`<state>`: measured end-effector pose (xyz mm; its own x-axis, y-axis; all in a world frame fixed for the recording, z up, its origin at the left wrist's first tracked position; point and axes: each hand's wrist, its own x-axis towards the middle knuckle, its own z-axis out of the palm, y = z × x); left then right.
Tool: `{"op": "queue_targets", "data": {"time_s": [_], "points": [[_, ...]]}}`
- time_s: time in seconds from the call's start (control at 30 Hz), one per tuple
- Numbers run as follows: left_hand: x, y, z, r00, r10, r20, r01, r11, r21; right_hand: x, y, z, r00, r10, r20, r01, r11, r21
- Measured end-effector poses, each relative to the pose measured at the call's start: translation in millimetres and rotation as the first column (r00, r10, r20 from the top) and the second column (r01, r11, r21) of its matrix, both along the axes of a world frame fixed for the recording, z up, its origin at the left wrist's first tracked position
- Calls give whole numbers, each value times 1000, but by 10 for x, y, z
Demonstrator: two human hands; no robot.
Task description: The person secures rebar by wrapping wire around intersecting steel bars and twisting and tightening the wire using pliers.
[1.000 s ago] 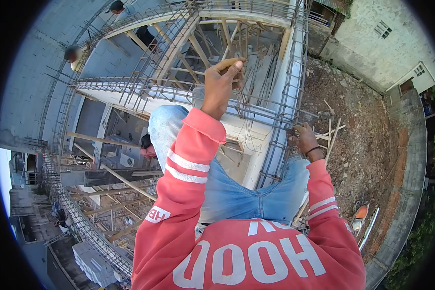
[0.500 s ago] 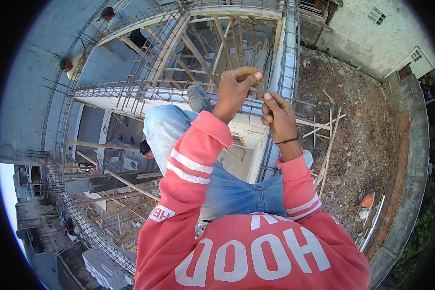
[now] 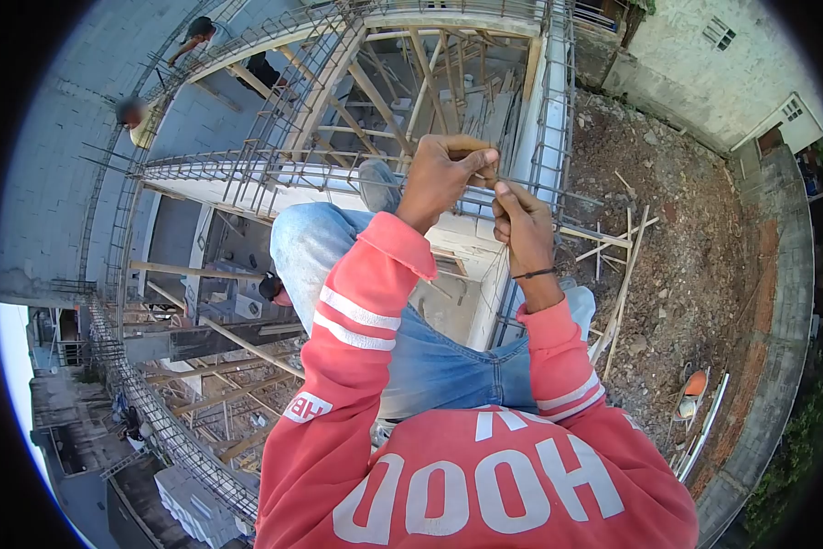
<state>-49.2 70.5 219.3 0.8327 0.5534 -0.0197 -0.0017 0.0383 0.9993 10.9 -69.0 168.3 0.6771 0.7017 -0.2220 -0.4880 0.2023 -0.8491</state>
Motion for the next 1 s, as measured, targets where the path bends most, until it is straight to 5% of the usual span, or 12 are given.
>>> {"op": "queue_targets", "data": {"time_s": [0.53,0.6,0.7,0.8,0.87,1.0], "points": [[58,-127,-77,988,31,-152,14,959,284,128,8,22,983,-170,73,175,983,-59],[75,-144,-98,998,53,-37,-29,880,475,115,37,18,976,-193,100,198,979,-47],[82,-163,-118,994,80,-71,-31,852,523,61,49,22,959,-262,108,268,963,-39],[66,-158,-99,996,47,-79,6,822,569,98,28,1,923,-240,301,280,955,-99],[77,-116,-145,997,44,-58,-12,886,463,125,34,-109,843,-221,490,316,941,-120],[59,-130,-87,999,22,-32,-12,960,281,60,-8,-78,899,-199,389,263,958,-118]]}}
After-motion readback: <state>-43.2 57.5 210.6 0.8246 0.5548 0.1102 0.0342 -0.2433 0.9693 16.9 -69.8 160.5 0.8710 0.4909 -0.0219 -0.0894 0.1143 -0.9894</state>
